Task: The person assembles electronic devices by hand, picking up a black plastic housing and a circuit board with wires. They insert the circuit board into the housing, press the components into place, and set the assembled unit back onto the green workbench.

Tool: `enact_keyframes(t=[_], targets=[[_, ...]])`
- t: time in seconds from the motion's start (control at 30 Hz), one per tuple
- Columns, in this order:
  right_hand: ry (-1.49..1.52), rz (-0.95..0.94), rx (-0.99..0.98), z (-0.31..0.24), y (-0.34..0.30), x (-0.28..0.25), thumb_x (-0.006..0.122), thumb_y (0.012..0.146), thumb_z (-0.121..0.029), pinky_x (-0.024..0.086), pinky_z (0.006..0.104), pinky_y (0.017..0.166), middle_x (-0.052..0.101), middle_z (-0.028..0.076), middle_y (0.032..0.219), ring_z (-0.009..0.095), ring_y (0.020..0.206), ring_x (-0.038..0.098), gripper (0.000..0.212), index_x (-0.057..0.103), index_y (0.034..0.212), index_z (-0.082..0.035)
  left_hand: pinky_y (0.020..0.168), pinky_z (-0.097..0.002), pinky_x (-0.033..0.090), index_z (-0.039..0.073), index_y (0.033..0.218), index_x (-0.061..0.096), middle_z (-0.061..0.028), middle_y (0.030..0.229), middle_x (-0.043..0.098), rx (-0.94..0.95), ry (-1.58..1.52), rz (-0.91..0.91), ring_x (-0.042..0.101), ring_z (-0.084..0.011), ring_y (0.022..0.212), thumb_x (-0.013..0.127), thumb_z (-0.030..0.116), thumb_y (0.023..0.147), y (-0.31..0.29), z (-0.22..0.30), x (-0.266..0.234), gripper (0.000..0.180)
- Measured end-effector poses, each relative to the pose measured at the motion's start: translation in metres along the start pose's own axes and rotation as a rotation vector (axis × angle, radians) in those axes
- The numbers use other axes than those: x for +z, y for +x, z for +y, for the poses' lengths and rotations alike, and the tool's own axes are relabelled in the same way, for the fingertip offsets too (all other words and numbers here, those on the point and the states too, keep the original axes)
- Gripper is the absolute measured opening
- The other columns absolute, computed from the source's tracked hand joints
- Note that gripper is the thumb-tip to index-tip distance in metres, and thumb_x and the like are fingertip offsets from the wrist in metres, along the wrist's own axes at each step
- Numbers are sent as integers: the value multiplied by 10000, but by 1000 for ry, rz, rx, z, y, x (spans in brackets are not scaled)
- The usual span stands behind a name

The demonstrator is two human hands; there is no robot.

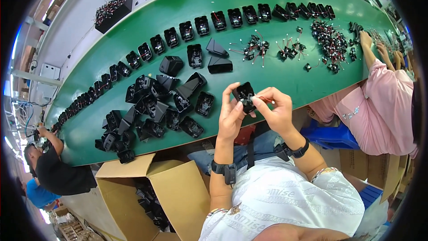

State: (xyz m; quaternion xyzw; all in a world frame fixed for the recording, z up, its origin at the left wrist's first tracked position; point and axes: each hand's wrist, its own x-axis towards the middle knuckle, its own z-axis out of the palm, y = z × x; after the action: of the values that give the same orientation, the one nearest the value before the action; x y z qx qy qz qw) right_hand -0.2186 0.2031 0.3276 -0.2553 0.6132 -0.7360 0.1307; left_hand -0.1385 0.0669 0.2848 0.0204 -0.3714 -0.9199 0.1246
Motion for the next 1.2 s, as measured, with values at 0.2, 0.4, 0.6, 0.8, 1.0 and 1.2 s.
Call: enact_keyframes(t=[0.2,0.4,0.6,0.8,1.0,1.2], targets=[[-523,-37,-295,-17,-2,-1,805,820,0,450,276,516,652,67,725,143,594,586,115,691,822,-9,972,-411,532,105,1540,303,-238,1337,588,133,-31,-49,632,-301,1179,678,203,997,-4,-7,-8,667],[-560,48,-235,-15,-6,12,802,824,-14,424,274,503,573,54,664,145,552,532,164,646,774,-11,1074,-459,480,103,1499,355,-231,1350,589,219,93,-37,607,-338,1242,741,165,951,-5,-12,-9,673],[-556,120,-234,-12,-6,21,786,843,9,393,243,511,594,41,683,78,565,503,202,603,758,-1,1075,-415,480,69,1464,380,-214,1363,581,342,75,-16,617,-266,1214,771,56,920,-9,-19,-6,670],[-540,99,-120,-26,-10,18,787,855,2,383,232,514,599,33,688,58,572,487,200,609,763,-1,1058,-405,492,66,1443,385,-209,1357,584,427,150,18,623,-261,1196,765,44,925,-8,-23,-7,643],[-529,52,-172,-16,-6,16,785,864,-15,366,234,502,599,25,677,51,554,466,203,609,762,-8,1047,-487,512,99,1448,373,-227,1384,558,456,175,22,642,-362,1204,750,48,938,-9,-18,-6,637],[-492,52,-80,-18,-6,14,783,867,-19,355,237,497,603,19,688,50,544,450,209,604,760,-13,1056,-480,503,93,1454,380,-221,1387,559,437,148,0,638,-350,1208,765,73,935,-8,-20,-5,647]])
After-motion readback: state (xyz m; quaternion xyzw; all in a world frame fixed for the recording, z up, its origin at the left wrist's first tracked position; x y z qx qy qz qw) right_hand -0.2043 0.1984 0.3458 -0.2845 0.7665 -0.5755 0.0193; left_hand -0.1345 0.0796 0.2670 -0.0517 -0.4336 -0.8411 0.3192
